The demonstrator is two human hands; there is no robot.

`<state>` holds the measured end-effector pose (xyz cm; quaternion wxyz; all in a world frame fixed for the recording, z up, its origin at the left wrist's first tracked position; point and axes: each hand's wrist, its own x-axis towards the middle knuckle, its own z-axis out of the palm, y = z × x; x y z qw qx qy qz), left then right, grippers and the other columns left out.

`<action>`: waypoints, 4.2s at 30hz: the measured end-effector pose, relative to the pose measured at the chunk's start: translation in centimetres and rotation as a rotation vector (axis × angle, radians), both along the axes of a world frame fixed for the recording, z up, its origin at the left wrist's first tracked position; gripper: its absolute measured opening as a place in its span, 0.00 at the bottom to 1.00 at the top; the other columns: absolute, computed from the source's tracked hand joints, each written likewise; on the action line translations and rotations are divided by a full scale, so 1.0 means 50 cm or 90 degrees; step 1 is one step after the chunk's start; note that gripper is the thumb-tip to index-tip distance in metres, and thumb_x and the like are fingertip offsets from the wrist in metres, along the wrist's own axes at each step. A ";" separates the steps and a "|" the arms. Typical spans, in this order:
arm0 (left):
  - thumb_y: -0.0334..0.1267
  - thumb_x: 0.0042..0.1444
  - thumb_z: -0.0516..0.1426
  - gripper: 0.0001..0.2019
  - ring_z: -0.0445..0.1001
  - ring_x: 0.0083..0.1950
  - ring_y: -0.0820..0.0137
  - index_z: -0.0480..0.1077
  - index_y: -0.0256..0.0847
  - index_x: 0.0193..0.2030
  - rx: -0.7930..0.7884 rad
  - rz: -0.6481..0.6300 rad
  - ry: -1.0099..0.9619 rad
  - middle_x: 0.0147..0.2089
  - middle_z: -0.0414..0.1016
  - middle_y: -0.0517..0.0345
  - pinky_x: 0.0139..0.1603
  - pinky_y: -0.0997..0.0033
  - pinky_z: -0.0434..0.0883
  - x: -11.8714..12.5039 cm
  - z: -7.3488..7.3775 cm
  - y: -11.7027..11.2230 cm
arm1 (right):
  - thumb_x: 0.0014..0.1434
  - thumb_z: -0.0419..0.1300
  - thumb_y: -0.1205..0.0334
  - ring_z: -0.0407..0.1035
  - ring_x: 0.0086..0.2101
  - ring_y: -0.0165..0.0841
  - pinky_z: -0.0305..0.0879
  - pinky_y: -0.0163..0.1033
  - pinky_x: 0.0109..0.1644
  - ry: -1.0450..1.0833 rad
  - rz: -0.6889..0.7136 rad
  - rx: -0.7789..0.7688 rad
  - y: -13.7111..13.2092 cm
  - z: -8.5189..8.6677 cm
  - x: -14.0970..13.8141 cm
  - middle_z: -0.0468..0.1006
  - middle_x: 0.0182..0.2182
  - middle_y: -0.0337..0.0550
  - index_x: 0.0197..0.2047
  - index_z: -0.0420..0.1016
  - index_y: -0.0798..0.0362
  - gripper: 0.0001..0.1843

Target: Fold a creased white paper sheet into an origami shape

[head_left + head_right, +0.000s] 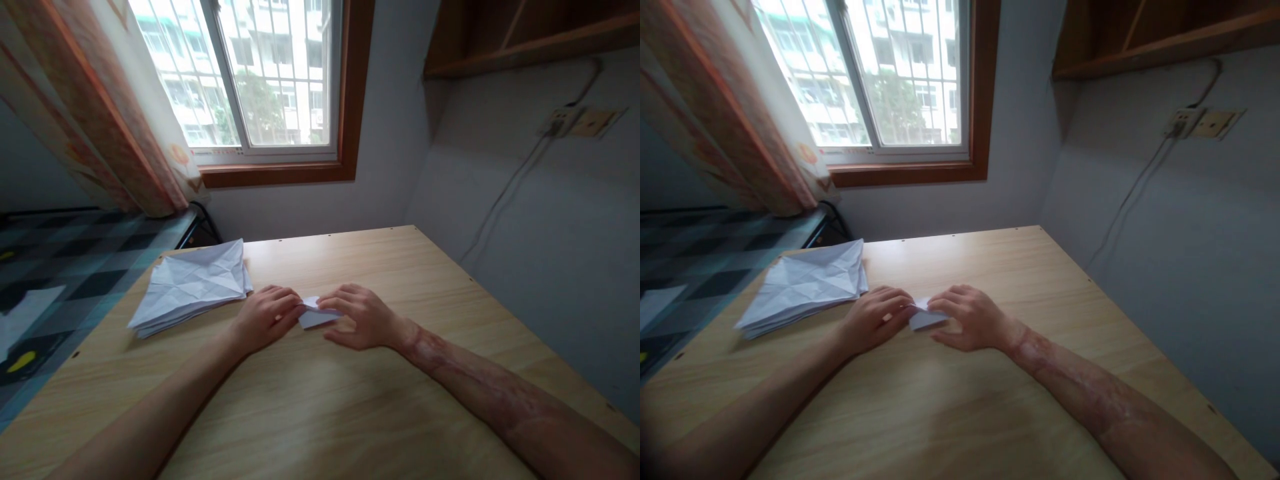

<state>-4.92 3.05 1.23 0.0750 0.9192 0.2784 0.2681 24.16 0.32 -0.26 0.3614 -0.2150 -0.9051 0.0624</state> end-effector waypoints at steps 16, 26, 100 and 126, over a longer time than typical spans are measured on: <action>0.47 0.67 0.64 0.18 0.81 0.41 0.67 0.75 0.43 0.59 -0.248 0.130 -0.211 0.40 0.82 0.59 0.42 0.70 0.77 0.001 -0.029 0.018 | 0.74 0.60 0.59 0.73 0.29 0.32 0.64 0.35 0.31 0.211 -0.165 -0.387 0.036 -0.034 0.004 0.79 0.31 0.35 0.56 0.78 0.48 0.11; 0.30 0.71 0.56 0.12 0.81 0.52 0.61 0.80 0.46 0.50 0.001 -0.024 0.058 0.52 0.84 0.53 0.55 0.62 0.76 0.007 -0.024 0.013 | 0.64 0.71 0.66 0.72 0.49 0.46 0.70 0.51 0.56 0.076 -0.213 -0.045 0.022 -0.025 0.002 0.81 0.47 0.48 0.47 0.77 0.48 0.11; 0.41 0.74 0.57 0.12 0.81 0.62 0.56 0.77 0.48 0.59 -0.016 0.020 0.078 0.63 0.83 0.49 0.66 0.51 0.76 0.019 -0.017 -0.004 | 0.69 0.65 0.66 0.70 0.42 0.40 0.67 0.46 0.49 0.140 -0.289 -0.188 0.037 -0.026 0.005 0.76 0.34 0.43 0.28 0.72 0.49 0.15; 0.49 0.75 0.57 0.12 0.81 0.55 0.56 0.75 0.45 0.51 -0.086 -0.004 0.052 0.55 0.83 0.47 0.56 0.56 0.78 0.024 0.015 -0.022 | 0.76 0.61 0.56 0.72 0.61 0.47 0.67 0.55 0.69 -0.132 -0.059 -0.118 0.005 0.004 0.002 0.78 0.63 0.50 0.76 0.70 0.43 0.28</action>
